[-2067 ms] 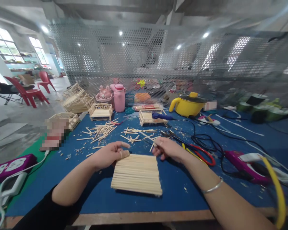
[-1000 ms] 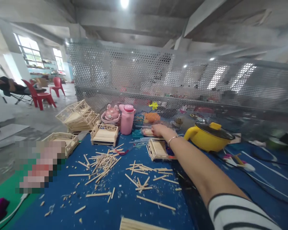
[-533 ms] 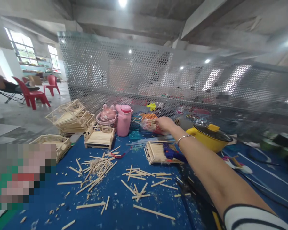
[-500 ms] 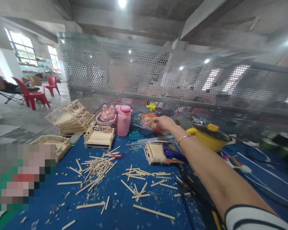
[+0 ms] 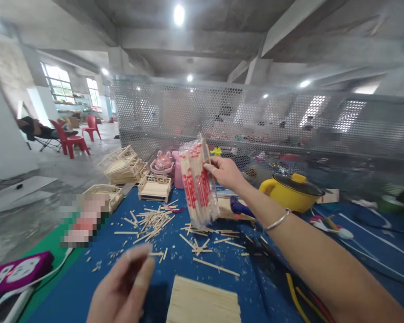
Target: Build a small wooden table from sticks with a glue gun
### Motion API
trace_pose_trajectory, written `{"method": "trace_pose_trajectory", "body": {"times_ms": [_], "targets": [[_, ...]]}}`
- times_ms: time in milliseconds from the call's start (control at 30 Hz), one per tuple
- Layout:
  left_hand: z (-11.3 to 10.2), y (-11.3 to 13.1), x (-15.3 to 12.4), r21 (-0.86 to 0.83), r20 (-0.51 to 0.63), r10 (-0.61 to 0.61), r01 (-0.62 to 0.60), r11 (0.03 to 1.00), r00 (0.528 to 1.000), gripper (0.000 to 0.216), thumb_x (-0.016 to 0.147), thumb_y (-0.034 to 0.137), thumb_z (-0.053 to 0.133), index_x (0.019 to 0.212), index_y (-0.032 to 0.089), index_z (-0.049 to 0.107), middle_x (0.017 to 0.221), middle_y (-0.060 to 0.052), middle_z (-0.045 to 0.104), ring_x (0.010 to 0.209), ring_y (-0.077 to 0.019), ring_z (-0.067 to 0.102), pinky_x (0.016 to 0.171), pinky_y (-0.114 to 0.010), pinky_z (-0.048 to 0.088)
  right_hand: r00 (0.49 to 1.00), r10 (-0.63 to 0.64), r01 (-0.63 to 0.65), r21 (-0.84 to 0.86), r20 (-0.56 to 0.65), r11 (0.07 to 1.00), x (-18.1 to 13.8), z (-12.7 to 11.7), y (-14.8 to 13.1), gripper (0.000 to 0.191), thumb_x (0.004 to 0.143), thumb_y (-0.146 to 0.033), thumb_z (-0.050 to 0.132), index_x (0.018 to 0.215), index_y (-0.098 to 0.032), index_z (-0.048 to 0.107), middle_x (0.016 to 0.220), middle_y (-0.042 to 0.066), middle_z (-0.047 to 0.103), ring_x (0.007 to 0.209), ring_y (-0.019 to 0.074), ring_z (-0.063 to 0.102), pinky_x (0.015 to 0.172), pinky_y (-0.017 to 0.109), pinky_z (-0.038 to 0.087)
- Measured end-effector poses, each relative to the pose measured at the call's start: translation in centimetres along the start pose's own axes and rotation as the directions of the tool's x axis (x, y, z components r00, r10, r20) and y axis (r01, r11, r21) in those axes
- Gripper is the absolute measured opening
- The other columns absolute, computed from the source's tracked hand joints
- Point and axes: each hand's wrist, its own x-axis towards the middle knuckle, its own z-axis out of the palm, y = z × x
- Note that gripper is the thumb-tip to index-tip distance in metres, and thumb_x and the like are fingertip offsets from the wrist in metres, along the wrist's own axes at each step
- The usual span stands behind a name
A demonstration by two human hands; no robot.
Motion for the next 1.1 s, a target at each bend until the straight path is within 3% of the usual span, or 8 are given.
{"method": "trace_pose_trajectory", "body": {"times_ms": [100, 133, 200, 300, 533, 700, 900, 1100], "targets": [[3.2, 2.5, 4.9, -0.184, -0.059, 0.106, -0.115, 0.976, 0.993, 0.064, 0.07, 0.043, 0.072, 0.127, 0.024, 0.049, 0.125, -0.011, 0.059, 0.115, -0.0263, 0.056, 0.09, -0.037, 0.049, 0.995, 0.027, -0.046, 0.196, 0.096, 0.98, -1.8, 2.8, -2.0, 0.021, 0.08, -0.031, 0.049, 0.075, -0.015, 0.062, 0.063, -0.001, 0.058, 0.056, 0.0118, 0.049, 0.056, 0.024, 0.041], [4.3, 2.9, 6.7, -0.265, -0.011, 0.1, -0.099, 0.959, 0.995, 0.07, 0.065, 0.042, 0.077, 0.126, 0.022, 0.048, 0.128, -0.014, 0.056, 0.118, -0.0271, 0.054, 0.093, -0.038, 0.047, 0.992, 0.034, -0.064, 0.252, 0.119, 0.966, -2.4, 3.7, -2.5, 0.021, 0.08, -0.031, 0.049, 0.075, -0.016, 0.062, 0.063, -0.002, 0.058, 0.056, 0.0117, 0.05, 0.056, 0.024, 0.042], [6.2, 3.0, 9.7, -0.396, 0.164, 0.121, -0.047, 0.917, 0.979, 0.07, 0.058, 0.037, 0.082, 0.117, 0.017, 0.051, 0.118, -0.016, 0.062, 0.108, -0.0268, 0.06, 0.092, -0.039, 0.048, 0.988, 0.047, -0.097, 0.347, 0.149, 0.933, -3.6, 4.9, -3.2, 0.02, 0.079, -0.032, 0.05, 0.077, -0.016, 0.062, 0.065, -0.001, 0.059, 0.058, 0.0119, 0.051, 0.057, 0.025, 0.044], [7.9, 2.2, 12.2, -0.445, 0.233, 0.142, -0.024, 0.895, 0.962, 0.06, 0.055, 0.039, 0.083, 0.102, 0.015, 0.055, 0.094, -0.011, 0.069, 0.084, -0.0234, 0.067, 0.08, -0.04, 0.052, 0.982, 0.078, -0.15, 0.454, 0.175, 0.878, -5.2, 5.5, -3.2, 0.021, 0.081, -0.034, 0.051, 0.088, -0.017, 0.061, 0.07, -0.001, 0.061, 0.061, 0.0119, 0.054, 0.058, 0.024, 0.047], [7.4, 2.3, 13.9, -0.559, 0.157, 0.208, -0.086, 0.824, 0.966, 0.049, 0.062, 0.04, 0.078, 0.099, 0.019, 0.055, 0.084, -0.002, 0.068, 0.073, -0.0154, 0.064, 0.075, -0.032, 0.052, 0.945, 0.162, -0.301, 0.557, 0.285, 0.774, -8.0, 5.8, -0.1, 0.03, 0.076, -0.029, 0.062, 0.104, -0.021, 0.055, 0.088, 0.002, 0.065, 0.075, 0.0135, 0.063, 0.062, 0.026, 0.051], [7.3, 3.8, 14.2, -0.621, 0.122, 0.241, -0.115, 0.775, 0.963, 0.047, 0.063, 0.035, 0.078, 0.101, 0.019, 0.056, 0.085, -0.001, 0.068, 0.071, -0.0142, 0.064, 0.074, -0.031, 0.052, 0.895, 0.054, -0.338, 0.593, 0.444, 0.731, -9.4, 7.6, 0.2, 0.073, 0.048, -0.015, 0.082, 0.115, -0.022, 0.053, 0.098, 0.003, 0.068, 0.09, 0.0199, 0.065, 0.084, 0.037, 0.052], [8.8, 4.8, 13.3, -0.699, 0.002, 0.236, -0.168, 0.695, 0.972, 0.042, 0.065, 0.033, 0.076, 0.099, 0.02, 0.056, 0.09, -0.002, 0.068, 0.079, -0.0143, 0.065, 0.079, -0.03, 0.051, 0.952, 0.034, -0.245, 0.688, 0.305, 0.683, -8.8, 11.6, -1.5, 0.108, 0.045, -0.026, 0.087, 0.136, -0.024, 0.029, 0.122, 0.009, 0.061, 0.11, 0.0241, 0.058, 0.103, 0.046, 0.039], [8.6, 6.6, 14.2, -0.775, -0.105, 0.2, -0.207, 0.597, 0.974, 0.039, 0.066, 0.033, 0.075, 0.098, 0.022, 0.054, 0.092, 0.001, 0.066, 0.08, -0.012, 0.064, 0.082, -0.028, 0.049, 0.989, -0.025, -0.099, 0.78, 0.146, 0.617, -8.0, 12.3, -2.6, 0.135, 0.047, -0.03, 0.088, 0.148, -0.027, -0.002, 0.15, 0.013, 0.031, 0.135, 0.0232, 0.037, 0.111, 0.042, 0.028]]}}
